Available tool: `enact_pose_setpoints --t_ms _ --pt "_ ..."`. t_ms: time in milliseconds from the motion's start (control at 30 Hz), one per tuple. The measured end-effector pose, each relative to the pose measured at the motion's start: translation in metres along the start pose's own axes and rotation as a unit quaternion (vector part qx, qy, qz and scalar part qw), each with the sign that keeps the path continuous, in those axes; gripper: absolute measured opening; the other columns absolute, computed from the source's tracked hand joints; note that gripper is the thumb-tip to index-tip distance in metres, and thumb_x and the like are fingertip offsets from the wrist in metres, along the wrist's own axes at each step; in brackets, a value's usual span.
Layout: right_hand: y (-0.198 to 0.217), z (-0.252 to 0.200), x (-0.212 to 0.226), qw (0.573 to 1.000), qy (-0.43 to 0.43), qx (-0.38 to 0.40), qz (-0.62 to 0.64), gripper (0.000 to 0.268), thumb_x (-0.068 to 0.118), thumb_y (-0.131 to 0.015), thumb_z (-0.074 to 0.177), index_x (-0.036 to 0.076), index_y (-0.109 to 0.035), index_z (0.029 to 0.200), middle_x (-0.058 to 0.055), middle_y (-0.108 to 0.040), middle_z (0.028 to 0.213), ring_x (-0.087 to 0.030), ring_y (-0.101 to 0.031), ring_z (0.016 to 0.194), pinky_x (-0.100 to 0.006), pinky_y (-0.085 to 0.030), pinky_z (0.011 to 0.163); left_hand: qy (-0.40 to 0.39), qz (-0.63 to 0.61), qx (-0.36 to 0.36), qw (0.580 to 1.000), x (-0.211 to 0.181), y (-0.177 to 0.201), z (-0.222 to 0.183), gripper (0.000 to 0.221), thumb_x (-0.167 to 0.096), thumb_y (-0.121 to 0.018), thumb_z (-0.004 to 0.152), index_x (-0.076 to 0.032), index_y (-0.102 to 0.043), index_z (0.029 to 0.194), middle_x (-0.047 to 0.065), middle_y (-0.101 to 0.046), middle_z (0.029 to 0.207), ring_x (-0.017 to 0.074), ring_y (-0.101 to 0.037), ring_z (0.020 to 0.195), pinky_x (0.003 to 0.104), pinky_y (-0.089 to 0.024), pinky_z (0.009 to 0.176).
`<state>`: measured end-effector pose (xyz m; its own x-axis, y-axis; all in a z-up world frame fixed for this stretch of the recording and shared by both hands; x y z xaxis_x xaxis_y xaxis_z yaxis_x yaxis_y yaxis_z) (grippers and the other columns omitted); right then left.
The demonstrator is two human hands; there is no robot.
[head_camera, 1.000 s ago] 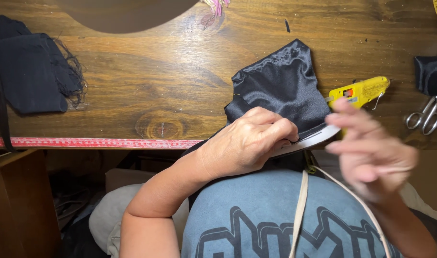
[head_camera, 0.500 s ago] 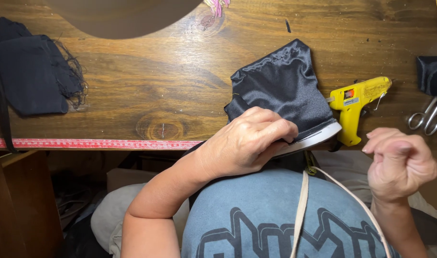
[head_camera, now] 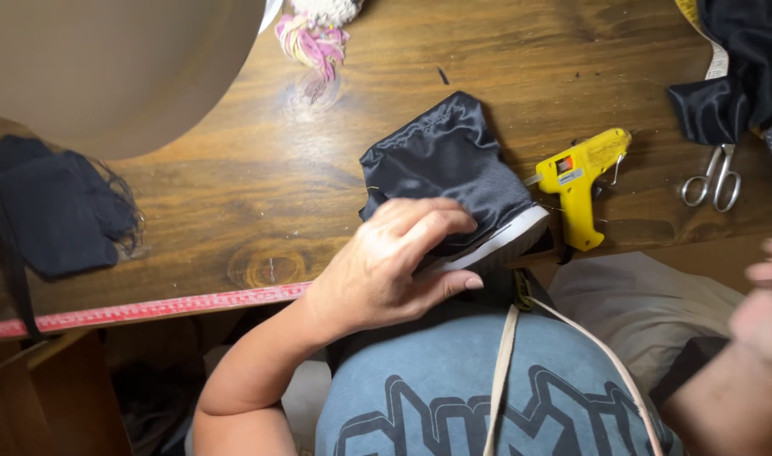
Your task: Applying hot glue to a shoe and attaching black fabric to its surface
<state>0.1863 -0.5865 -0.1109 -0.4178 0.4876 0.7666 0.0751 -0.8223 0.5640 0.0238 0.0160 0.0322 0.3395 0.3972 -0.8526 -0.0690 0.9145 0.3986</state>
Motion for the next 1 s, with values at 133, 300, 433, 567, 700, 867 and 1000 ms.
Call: enact_pose_setpoints --t_ms 133,300,433,567,700,867,1000 --pt "-0.163 0.089 0.286 0.968 0.023 0.134 0.212 0.025 0.013 -0.048 0.092 0.003 -0.058 0.113 -0.018 -0.066 0.122 -0.037 -0.072 0.123 -0.064 -0.054 0.145 -0.036 0.063 0.001 0.997 -0.018 0.005 0.025 0.046 -0.031 -0.067 0.102 0.003 -0.055 0.130 0.020 -0.066 0.127 0.0345 -0.066 0.119 0.044 -0.052 0.105" --pt "-0.217 0.094 0.349 0.832 -0.137 0.364 0.396 0.043 0.036 -0.054 0.107 -0.002 -0.073 0.104 -0.011 -0.075 0.098 -0.015 -0.071 0.086 -0.023 -0.054 0.065 -0.175 0.382 -0.006 0.907 -0.053 -0.018 0.063 0.078 -0.066 -0.016 0.106 -0.010 -0.042 0.154 0.010 -0.054 0.158 0.0338 -0.052 0.148 0.066 -0.024 0.121" --pt "-0.218 0.116 0.369 0.746 -0.169 0.369 0.528 0.042 0.033 -0.054 0.109 -0.008 -0.064 0.106 -0.018 -0.072 0.097 -0.021 -0.068 0.090 -0.031 -0.053 0.079 -0.327 0.315 -0.142 0.880 -0.049 0.003 0.085 0.045 -0.031 -0.030 0.113 -0.006 -0.064 0.095 0.009 -0.059 0.083 0.0290 -0.073 0.086 0.036 -0.055 0.079" --pt "-0.205 0.136 0.397 0.765 -0.051 0.499 0.405 0.068 0.063 -0.040 0.108 0.000 -0.063 0.100 -0.007 -0.062 0.088 -0.021 -0.060 0.084 -0.034 -0.046 0.080 -0.389 0.270 -0.023 0.881 -0.046 0.005 0.064 0.045 -0.041 -0.041 0.113 -0.001 -0.062 0.106 -0.003 -0.045 0.071 0.0128 -0.046 0.054 0.030 -0.032 0.055" --pt "-0.202 0.140 0.415 0.734 0.036 0.547 0.401 0.061 0.048 -0.038 0.113 -0.005 -0.066 0.101 -0.013 -0.068 0.095 -0.028 -0.066 0.084 -0.040 -0.055 0.082 -0.290 0.148 0.072 0.943 -0.048 -0.011 0.023 0.039 -0.030 -0.057 0.111 0.009 -0.061 0.119 0.012 -0.062 0.087 0.0247 -0.055 0.066 0.038 -0.040 0.051" --pt "-0.202 0.109 0.400 0.785 0.069 0.486 0.378 0.025 0.020 -0.057 0.101 -0.001 -0.066 0.090 -0.009 -0.074 0.085 -0.029 -0.071 0.075 -0.045 -0.063 0.082 -0.293 0.113 -0.035 0.949 -0.059 -0.019 -0.006 0.033 -0.014 -0.061 0.113 0.014 -0.059 0.129 0.024 -0.077 0.109 0.0228 -0.075 0.077 0.030 -0.055 0.062" --pt "-0.196 0.083 0.375 0.860 0.074 0.348 0.366 0.014 0.015 -0.073 0.086 0.004 -0.074 0.094 -0.013 -0.083 0.090 -0.024 -0.086 0.076 -0.045 -0.072 0.086 -0.252 0.074 -0.031 0.965 -0.058 -0.022 -0.018 0.031 -0.007 -0.044 0.116 0.015 -0.058 0.132 0.020 -0.077 0.105 0.0234 -0.073 0.079 0.032 -0.053 0.062"
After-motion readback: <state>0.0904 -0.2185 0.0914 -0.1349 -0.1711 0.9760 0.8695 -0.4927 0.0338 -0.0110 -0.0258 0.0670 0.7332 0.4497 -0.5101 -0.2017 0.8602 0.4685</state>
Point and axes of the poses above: each hand's wrist, its own z-axis towards the middle knuckle, its own y-axis out of the back of the hand, x = y × z, the point moved 2 cm from there along z, towards the middle knuckle
